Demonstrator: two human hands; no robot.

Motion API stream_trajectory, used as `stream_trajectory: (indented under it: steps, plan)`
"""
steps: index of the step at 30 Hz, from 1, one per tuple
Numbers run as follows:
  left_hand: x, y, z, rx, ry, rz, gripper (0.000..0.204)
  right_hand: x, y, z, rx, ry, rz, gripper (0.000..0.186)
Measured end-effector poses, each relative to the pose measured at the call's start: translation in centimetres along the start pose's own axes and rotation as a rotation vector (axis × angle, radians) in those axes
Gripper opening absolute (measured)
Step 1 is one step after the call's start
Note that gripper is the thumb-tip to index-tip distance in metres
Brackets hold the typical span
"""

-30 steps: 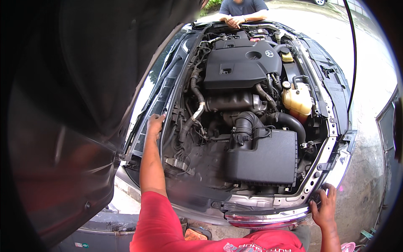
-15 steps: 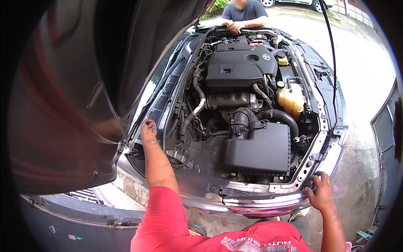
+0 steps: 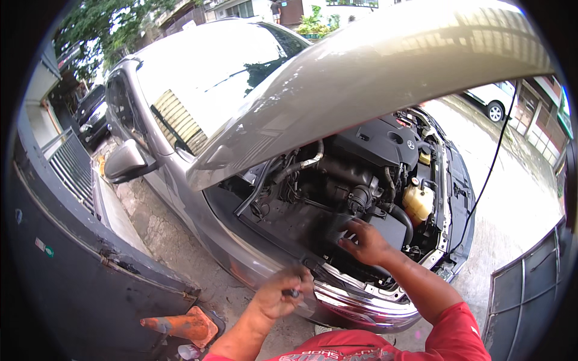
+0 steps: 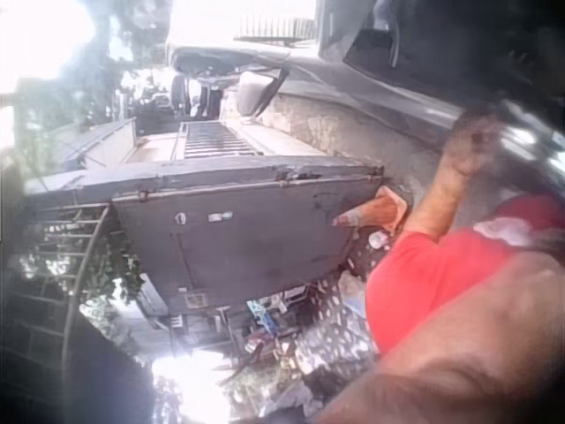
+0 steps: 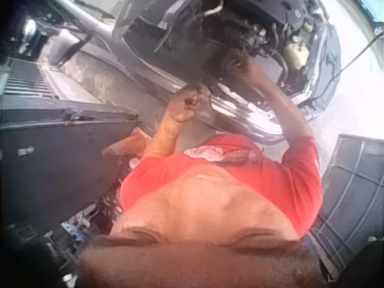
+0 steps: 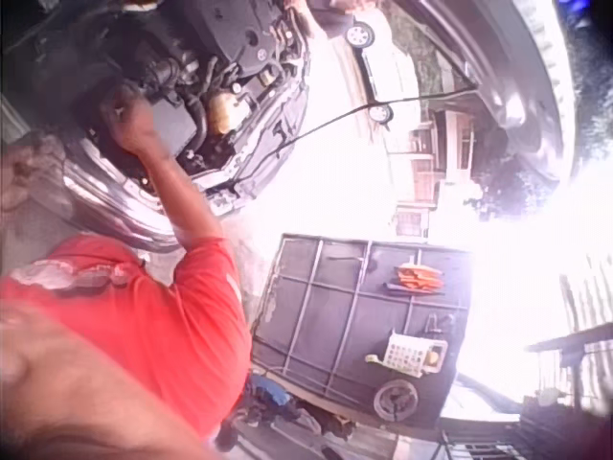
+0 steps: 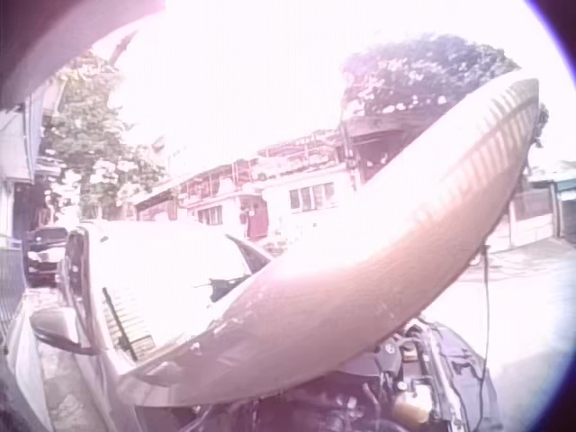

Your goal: The person attaches a plastic trim piece to the top of a car bumper by pressing plastic clips into place by hand and using a screwdriver.

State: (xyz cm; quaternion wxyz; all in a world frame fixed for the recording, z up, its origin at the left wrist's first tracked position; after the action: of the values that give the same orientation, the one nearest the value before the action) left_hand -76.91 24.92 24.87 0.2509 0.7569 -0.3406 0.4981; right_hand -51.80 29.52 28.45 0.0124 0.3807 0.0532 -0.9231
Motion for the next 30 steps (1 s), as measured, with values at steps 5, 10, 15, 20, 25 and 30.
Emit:
stream_trajectory:
  steps: [5,10,15,20,25,30]
  plan:
    - [-6.1,15.0,9.4,-0.359,-0.120,-0.198,0.041,2.0,-15.1,4.0,-0.171,0.129,0.055,0.035]
    - [-8.6,19.8,10.3,-0.156,-0.235,-0.318,0.045,2.2,-32.0,6.2,-0.407,0.512,-0.391,0.028]
    - [-7.6,22.6,9.5,-0.086,-0.107,-0.456,0.039,1.1,-41.8,9.6,-0.065,0.343,-0.414,0.026]
    - [-13.9,24.1,14.7,0.001,-0.049,-0.457,0.039,3.7,-46.2,11.2,0.027,0.278,-0.420,0.024]
    - [-14.8,23.4,15.6,0.047,-0.046,-0.421,0.048,5.5,-47.1,11.3,0.051,0.174,-0.417,0.023]
    - [-14.6,22.4,14.9,0.078,-0.069,-0.321,0.059,5.5,-46.8,10.0,0.078,0.027,-0.434,0.021]
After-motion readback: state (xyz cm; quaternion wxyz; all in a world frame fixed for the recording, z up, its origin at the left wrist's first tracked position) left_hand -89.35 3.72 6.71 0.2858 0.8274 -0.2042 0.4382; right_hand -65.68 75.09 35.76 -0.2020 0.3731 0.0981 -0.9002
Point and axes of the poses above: each hand's wrist, its own y-axis away from the middle knuckle, its own x-axis out of the palm, z = x × y, the point moved 7 cm from there along -y, towards the middle knuckle, and after that the axes turned 8 degrees about x, right-handed, at the moved point
